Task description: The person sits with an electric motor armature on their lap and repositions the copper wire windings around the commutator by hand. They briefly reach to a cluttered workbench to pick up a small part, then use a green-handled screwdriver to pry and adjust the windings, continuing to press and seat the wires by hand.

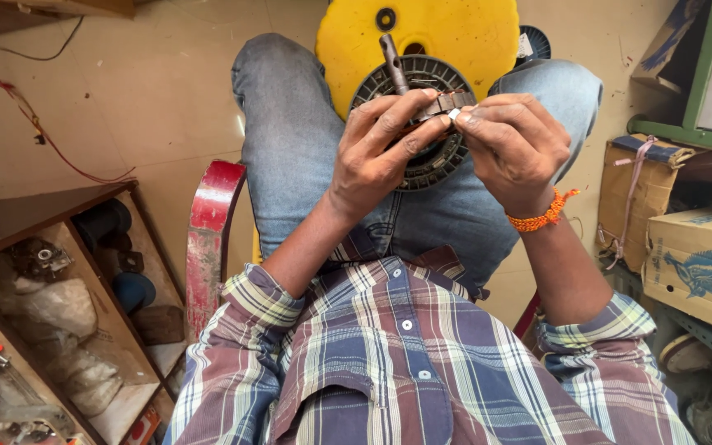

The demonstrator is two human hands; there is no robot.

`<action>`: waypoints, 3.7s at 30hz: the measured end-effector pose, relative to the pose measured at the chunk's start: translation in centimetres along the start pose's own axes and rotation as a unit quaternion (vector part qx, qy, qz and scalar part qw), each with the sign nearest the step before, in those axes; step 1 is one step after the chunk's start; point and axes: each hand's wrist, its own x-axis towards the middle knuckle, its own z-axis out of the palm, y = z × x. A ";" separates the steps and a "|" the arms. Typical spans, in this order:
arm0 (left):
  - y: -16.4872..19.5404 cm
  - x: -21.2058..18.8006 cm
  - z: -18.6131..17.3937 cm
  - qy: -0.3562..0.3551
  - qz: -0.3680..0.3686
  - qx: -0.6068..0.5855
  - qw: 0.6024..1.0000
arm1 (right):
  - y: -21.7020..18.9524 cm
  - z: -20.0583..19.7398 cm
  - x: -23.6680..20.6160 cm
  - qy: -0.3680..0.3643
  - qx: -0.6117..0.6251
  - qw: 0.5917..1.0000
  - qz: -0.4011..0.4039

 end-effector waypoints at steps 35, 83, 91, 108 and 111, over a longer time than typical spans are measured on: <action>1.1 2.8 -1.5 -0.023 -0.111 -0.174 0.978 | -1.7 -2.8 1.5 -0.121 -0.103 0.987 -0.008; 1.6 4.2 -1.9 -0.054 -0.169 -0.182 0.967 | -0.6 -0.3 0.1 -0.013 -0.048 0.998 0.031; 1.3 4.0 -1.2 -0.034 -0.157 -0.187 0.969 | -1.2 -1.2 1.7 -0.034 0.022 0.993 0.107; 1.2 3.6 -0.5 -0.023 -0.148 -0.195 0.969 | -2.2 -0.9 1.5 -0.045 -0.088 0.995 0.030; 1.2 3.6 -0.3 -0.009 -0.142 -0.192 0.971 | -2.7 -1.0 1.6 -0.050 -0.105 0.993 0.031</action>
